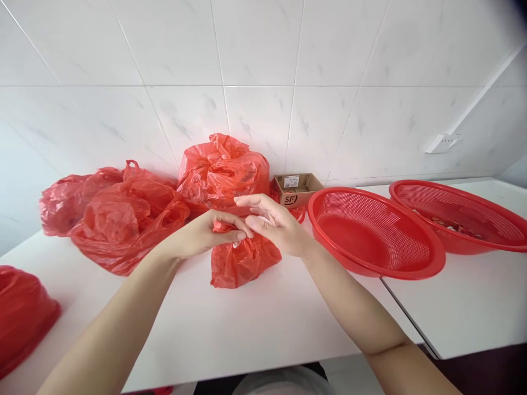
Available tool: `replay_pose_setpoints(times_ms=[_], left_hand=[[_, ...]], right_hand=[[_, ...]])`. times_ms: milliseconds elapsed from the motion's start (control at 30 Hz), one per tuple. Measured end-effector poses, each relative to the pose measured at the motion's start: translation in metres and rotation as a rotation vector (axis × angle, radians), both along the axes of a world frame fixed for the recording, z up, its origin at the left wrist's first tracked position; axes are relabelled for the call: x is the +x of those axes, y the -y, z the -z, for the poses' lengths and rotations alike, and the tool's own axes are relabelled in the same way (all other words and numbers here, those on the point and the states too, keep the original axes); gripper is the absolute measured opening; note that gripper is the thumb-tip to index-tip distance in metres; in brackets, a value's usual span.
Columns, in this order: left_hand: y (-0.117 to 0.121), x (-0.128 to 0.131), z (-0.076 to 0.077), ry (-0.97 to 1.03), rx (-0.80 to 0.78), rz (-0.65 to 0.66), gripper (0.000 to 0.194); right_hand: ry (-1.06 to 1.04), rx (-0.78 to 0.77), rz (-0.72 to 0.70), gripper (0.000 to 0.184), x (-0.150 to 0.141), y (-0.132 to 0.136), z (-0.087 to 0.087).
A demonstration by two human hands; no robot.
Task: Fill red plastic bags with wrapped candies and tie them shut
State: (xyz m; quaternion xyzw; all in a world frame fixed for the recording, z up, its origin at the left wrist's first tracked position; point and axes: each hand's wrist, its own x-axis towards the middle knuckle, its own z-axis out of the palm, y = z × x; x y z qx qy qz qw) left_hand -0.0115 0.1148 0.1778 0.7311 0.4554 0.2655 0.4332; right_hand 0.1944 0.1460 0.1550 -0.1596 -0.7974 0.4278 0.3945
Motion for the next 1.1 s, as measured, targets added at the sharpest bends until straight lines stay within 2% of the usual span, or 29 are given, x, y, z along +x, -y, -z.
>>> replay_pose_setpoints(times_ms=[67,167,233,333,367,433,533,600,700,767,833,933,1000,1100], left_hand=[[0.000,0.004,0.004,-0.157,0.112,-0.048,0.009],[-0.001,0.012,0.018,-0.341,0.400,-0.249,0.021],[-0.002,0.016,0.027,-0.379,0.588,-0.364,0.023],[-0.001,0.019,0.032,-0.295,0.740,-0.363,0.022],[-0.001,0.018,0.032,-0.269,0.743,-0.327,0.022],[-0.001,0.012,0.032,-0.257,0.688,-0.247,0.024],[0.001,-0.005,0.043,-0.280,0.581,-0.216,0.030],[0.009,-0.022,0.060,-0.268,0.542,-0.307,0.031],[0.029,-0.043,0.094,-0.195,0.455,-0.488,0.033],[0.044,-0.047,0.115,-0.123,0.394,-0.515,0.033],[0.055,-0.040,0.130,-0.070,0.363,-0.512,0.034],[0.055,-0.019,0.139,-0.044,0.424,-0.533,0.034],[0.044,-0.005,0.140,-0.078,0.503,-0.531,0.032],[0.019,0.007,0.143,-0.235,0.574,-0.490,0.034]], right_hand=[[0.006,-0.127,0.078,0.029,-0.009,-0.012,0.018],[0.054,-0.267,0.085,0.034,-0.019,-0.026,0.041],[0.059,-0.308,0.035,0.037,-0.020,-0.029,0.047],[0.073,-0.284,-0.035,0.025,-0.016,-0.025,0.043],[0.077,-0.256,-0.038,0.020,-0.013,-0.024,0.040],[0.085,-0.177,0.008,0.021,-0.007,-0.020,0.036],[0.107,-0.042,0.168,0.027,0.004,-0.019,0.040],[0.135,-0.001,0.288,0.027,0.011,-0.025,0.050],[0.203,-0.035,0.508,0.023,0.019,-0.045,0.073],[0.261,-0.075,0.636,0.022,0.020,-0.061,0.088],[0.292,-0.099,0.699,0.022,0.018,-0.074,0.099],[0.273,-0.116,0.739,0.024,0.005,-0.075,0.106],[0.275,-0.091,0.776,0.025,-0.009,-0.065,0.109],[0.321,0.002,0.785,0.025,-0.031,-0.042,0.118]])
